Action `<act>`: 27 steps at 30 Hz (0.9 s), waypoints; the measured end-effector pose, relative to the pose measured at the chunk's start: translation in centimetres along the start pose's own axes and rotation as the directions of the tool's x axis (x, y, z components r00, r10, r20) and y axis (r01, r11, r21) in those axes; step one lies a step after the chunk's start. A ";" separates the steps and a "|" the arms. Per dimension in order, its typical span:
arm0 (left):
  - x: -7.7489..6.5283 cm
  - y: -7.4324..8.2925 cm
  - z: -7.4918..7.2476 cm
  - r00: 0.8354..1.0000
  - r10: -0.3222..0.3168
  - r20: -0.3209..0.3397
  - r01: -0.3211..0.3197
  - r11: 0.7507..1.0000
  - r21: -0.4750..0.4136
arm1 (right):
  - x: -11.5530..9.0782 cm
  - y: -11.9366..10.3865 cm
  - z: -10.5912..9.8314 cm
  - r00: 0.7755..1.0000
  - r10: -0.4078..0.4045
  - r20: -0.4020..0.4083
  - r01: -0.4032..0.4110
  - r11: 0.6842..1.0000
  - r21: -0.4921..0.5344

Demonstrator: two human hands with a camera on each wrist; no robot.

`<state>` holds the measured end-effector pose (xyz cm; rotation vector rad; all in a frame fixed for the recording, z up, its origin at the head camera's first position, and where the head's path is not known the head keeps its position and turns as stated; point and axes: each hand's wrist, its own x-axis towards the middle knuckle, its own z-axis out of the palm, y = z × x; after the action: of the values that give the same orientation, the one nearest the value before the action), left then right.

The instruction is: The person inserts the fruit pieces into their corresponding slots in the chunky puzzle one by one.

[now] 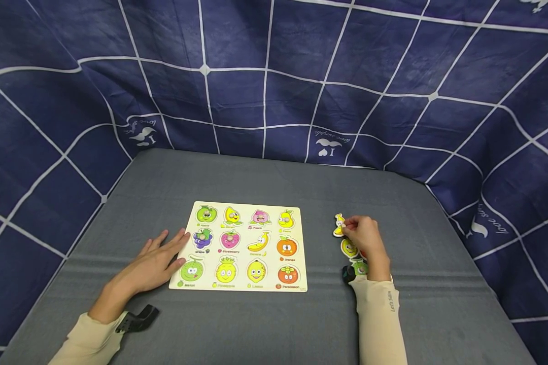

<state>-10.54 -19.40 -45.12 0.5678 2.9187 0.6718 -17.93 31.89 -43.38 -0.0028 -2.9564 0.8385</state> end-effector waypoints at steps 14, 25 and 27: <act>0.1 0.0 0.1 1.000 -0.014 0.011 0.014 1.000 0.008 | -0.2 -0.6 0.2 1.000 -0.023 0.007 0.023 1.000 0.019; 0.1 -0.2 0.3 1.000 -0.010 0.001 0.010 1.000 0.012 | -0.1 -0.9 0.6 0.999 -0.053 -0.008 0.053 0.998 0.032; 0.2 -0.2 0.3 1.000 -0.009 0.001 0.009 1.000 0.010 | -0.1 -1.1 0.7 0.998 -0.062 -0.014 0.062 0.998 0.033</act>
<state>-10.70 -19.39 -45.44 0.5550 2.9237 0.6565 -17.88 30.63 -43.42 0.0845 -2.9137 0.8758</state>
